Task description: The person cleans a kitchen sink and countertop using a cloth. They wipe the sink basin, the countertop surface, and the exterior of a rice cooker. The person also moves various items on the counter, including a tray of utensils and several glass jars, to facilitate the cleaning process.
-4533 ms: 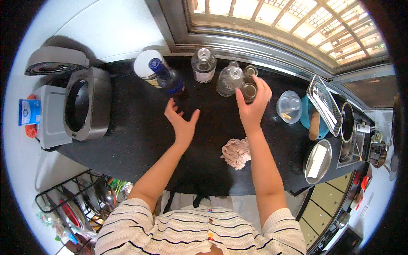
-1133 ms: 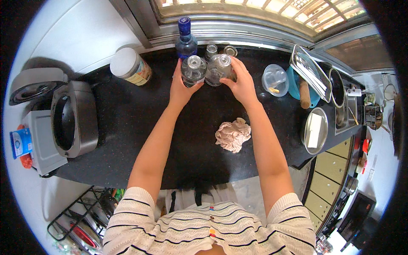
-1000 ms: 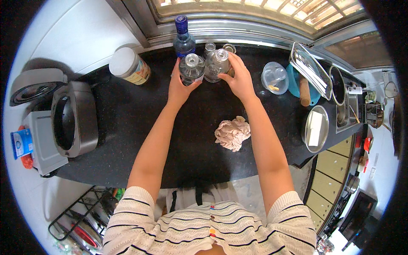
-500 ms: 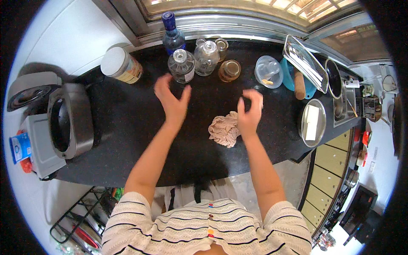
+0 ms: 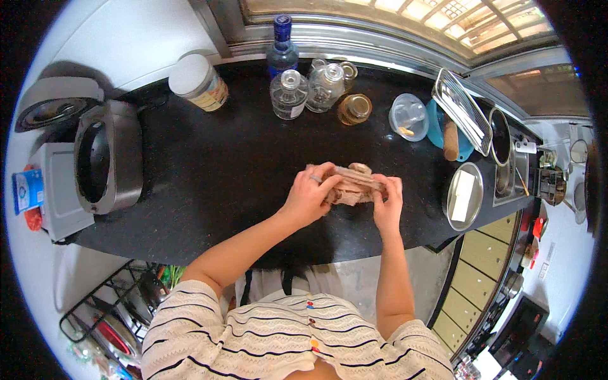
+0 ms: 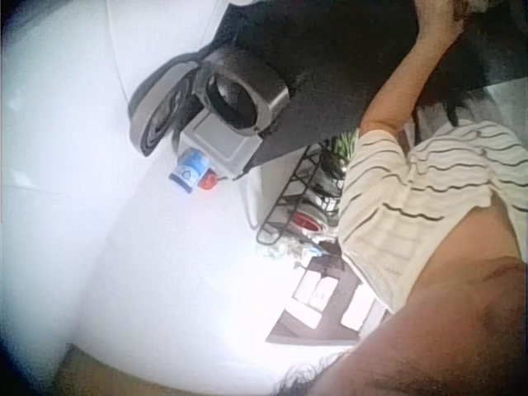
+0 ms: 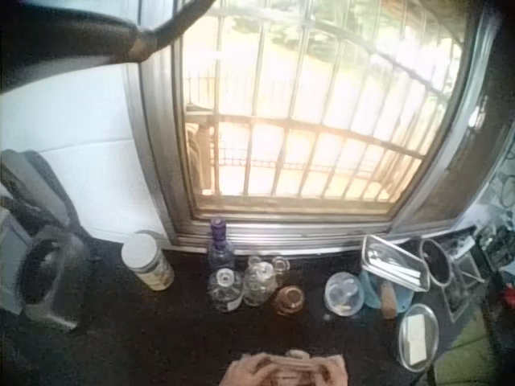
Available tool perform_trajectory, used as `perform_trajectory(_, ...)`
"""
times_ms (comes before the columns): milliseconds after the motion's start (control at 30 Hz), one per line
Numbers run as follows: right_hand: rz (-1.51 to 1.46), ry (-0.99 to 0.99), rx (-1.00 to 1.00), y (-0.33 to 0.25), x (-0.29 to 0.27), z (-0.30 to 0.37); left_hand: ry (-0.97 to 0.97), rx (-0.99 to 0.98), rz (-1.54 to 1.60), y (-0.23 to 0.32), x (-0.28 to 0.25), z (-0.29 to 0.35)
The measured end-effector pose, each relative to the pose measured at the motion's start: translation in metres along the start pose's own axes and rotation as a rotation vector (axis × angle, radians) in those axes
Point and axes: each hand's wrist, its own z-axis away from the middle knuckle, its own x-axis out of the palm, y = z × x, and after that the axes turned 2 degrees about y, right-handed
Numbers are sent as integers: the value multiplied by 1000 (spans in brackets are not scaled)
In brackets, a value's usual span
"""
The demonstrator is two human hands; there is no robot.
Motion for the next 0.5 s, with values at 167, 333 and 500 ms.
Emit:
perform_trajectory(167,275,116,-33,6,51,5,113,-74,-304,-14,-12,14)
perform_trajectory(333,566,123,-115,19,147,-5,180,-11,-340,-68,21,15)
perform_trajectory(500,483,-32,-148,-19,186,-9,216,-109,-419,-92,-12,57)
